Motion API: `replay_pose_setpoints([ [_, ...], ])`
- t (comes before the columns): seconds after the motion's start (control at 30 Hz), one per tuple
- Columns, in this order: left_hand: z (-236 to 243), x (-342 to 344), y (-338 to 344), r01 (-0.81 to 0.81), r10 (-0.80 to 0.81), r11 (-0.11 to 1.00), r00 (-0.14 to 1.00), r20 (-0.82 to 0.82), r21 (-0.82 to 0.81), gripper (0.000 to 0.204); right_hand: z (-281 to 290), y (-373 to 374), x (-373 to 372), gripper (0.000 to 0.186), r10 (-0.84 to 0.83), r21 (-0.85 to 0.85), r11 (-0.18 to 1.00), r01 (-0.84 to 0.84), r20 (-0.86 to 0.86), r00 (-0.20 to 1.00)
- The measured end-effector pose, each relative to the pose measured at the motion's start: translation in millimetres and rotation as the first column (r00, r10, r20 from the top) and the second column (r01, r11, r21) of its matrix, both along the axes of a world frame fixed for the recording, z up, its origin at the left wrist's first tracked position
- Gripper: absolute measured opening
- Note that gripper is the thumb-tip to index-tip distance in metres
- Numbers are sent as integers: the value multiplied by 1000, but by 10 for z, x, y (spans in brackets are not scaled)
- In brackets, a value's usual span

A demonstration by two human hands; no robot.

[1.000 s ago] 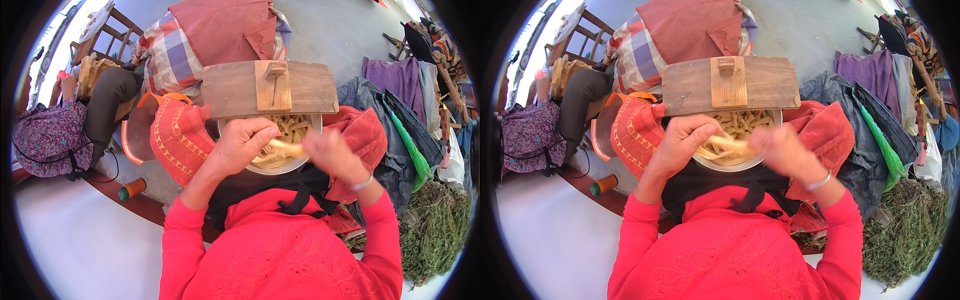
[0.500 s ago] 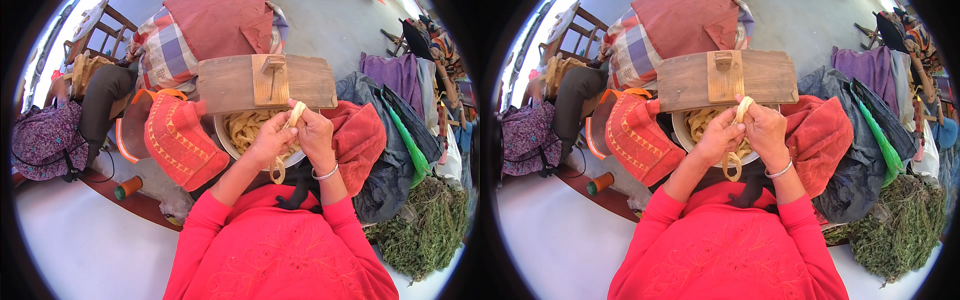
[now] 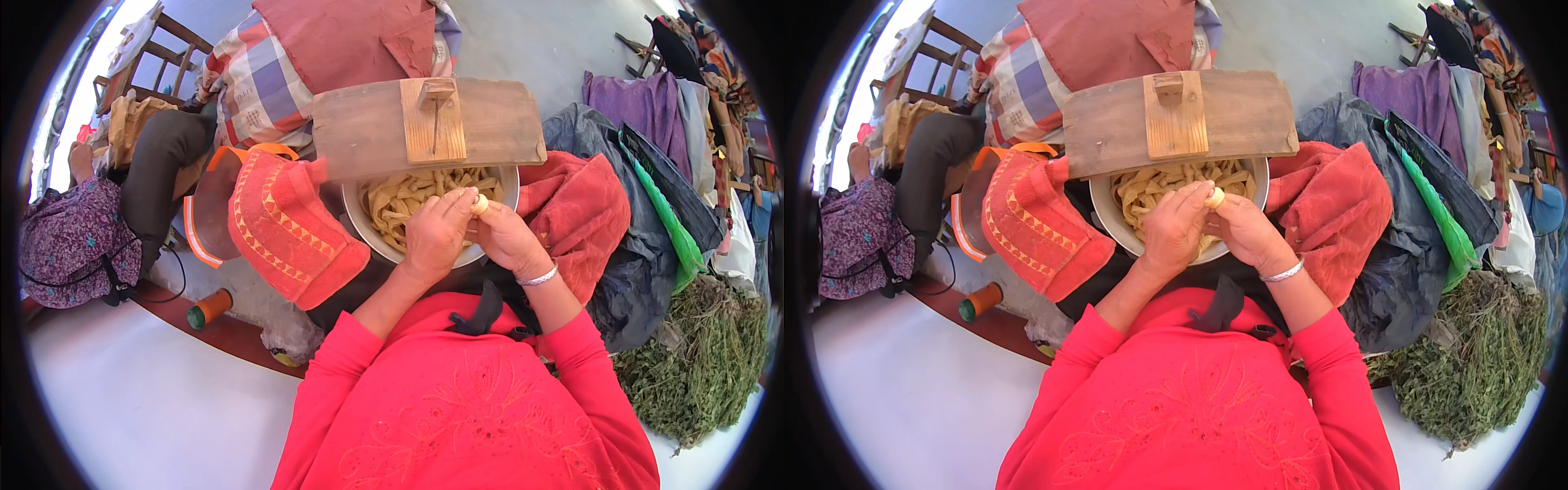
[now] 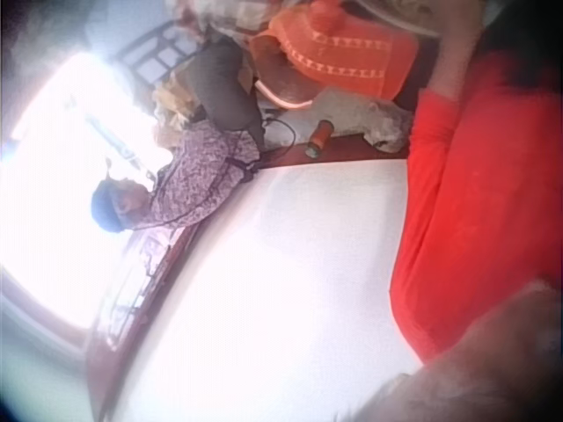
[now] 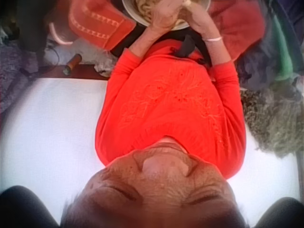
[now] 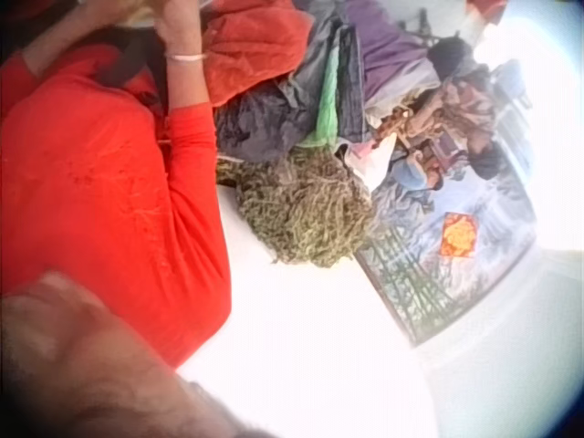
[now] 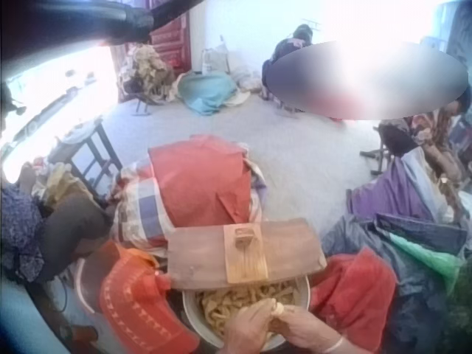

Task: The person processes strips of dough by hand, pulling and twisting them while using a wooden tool to organize them in a bowl.

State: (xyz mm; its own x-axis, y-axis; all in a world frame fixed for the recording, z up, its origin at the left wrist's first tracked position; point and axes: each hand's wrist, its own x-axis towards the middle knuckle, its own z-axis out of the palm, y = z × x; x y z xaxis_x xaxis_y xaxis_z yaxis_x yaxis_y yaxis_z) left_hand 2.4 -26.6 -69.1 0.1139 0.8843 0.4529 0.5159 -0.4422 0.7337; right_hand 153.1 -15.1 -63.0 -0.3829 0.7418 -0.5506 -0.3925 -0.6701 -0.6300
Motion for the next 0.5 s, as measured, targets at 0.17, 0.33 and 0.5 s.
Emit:
replay_pose_setpoints([
  [0.17, 237, -1, -85, 84, -39, 969, 980, 194, -231, 28, 17, -26, 4, 17, -25, 62, 998, 28, -38, 999],
  [0.33, 259, 7, 157, 136, -10, 825, 974, 227, -548, 16, 64, 1, -47, 9, -346, 692, 671, -267, 611, 712],
  [0.5, 46, 121, 144, 385, 323, 630, 660, 679, -674, 16, 255, 67, -117, 4, -553, 808, 529, -262, 561, 616],
])
